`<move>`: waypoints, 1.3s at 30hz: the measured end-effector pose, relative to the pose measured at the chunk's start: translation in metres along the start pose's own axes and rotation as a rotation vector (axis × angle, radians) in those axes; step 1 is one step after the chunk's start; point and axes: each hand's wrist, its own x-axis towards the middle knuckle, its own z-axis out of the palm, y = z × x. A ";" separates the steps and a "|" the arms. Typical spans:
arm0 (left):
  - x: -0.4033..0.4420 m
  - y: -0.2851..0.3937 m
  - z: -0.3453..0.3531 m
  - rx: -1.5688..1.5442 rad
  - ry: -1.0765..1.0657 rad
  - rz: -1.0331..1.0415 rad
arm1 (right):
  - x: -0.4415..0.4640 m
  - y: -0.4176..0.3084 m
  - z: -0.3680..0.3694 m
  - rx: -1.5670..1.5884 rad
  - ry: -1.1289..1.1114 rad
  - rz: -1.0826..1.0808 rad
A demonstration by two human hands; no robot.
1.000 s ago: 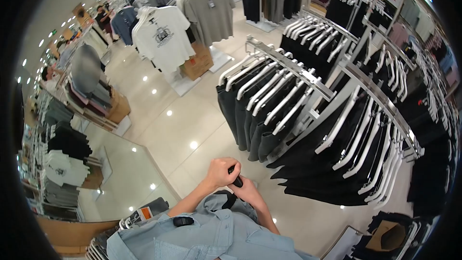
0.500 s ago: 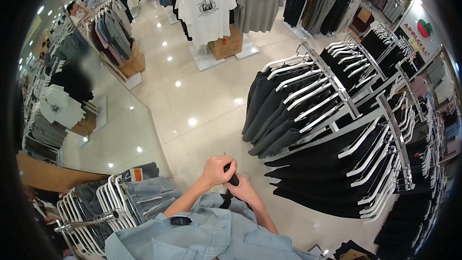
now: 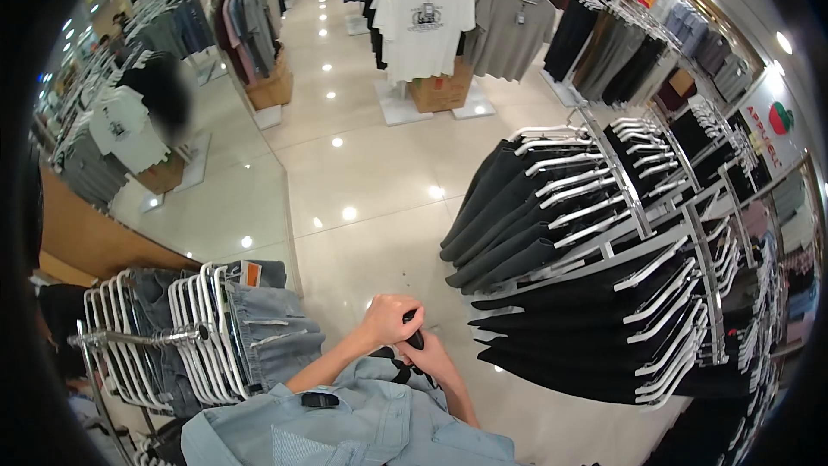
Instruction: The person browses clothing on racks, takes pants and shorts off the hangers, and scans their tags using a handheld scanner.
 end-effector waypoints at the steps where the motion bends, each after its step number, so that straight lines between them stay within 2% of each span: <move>1: -0.002 0.002 -0.003 0.007 0.015 -0.023 | 0.001 -0.001 0.000 -0.002 -0.032 -0.007; 8: -0.007 0.017 0.010 0.023 0.098 -0.099 | -0.007 -0.009 -0.025 -0.001 -0.146 -0.015; 12: -0.003 0.040 0.039 0.039 0.087 -0.043 | -0.022 0.003 -0.054 0.025 -0.168 0.016; 18: 0.005 0.077 0.084 0.096 0.002 0.012 | -0.050 0.021 -0.095 0.046 -0.075 -0.009; 23: 0.004 0.089 0.117 0.064 0.040 -0.019 | -0.070 0.022 -0.121 -0.035 -0.081 -0.002; 27: 0.007 0.098 0.133 0.066 -0.078 0.013 | -0.078 0.037 -0.136 -0.068 -0.006 -0.038; 29: 0.010 0.108 0.144 -0.040 -0.041 -0.089 | -0.075 0.058 -0.141 -0.085 0.051 -0.089; 32: 0.020 0.119 0.155 -0.066 -0.096 -0.058 | -0.094 0.046 -0.155 -0.100 0.117 -0.093; 33: 0.025 0.119 0.159 -0.070 -0.116 -0.021 | -0.092 0.051 -0.158 -0.104 0.146 -0.157; 39: 0.037 0.131 0.175 -0.081 -0.177 0.029 | -0.096 0.064 -0.176 -0.076 0.184 -0.121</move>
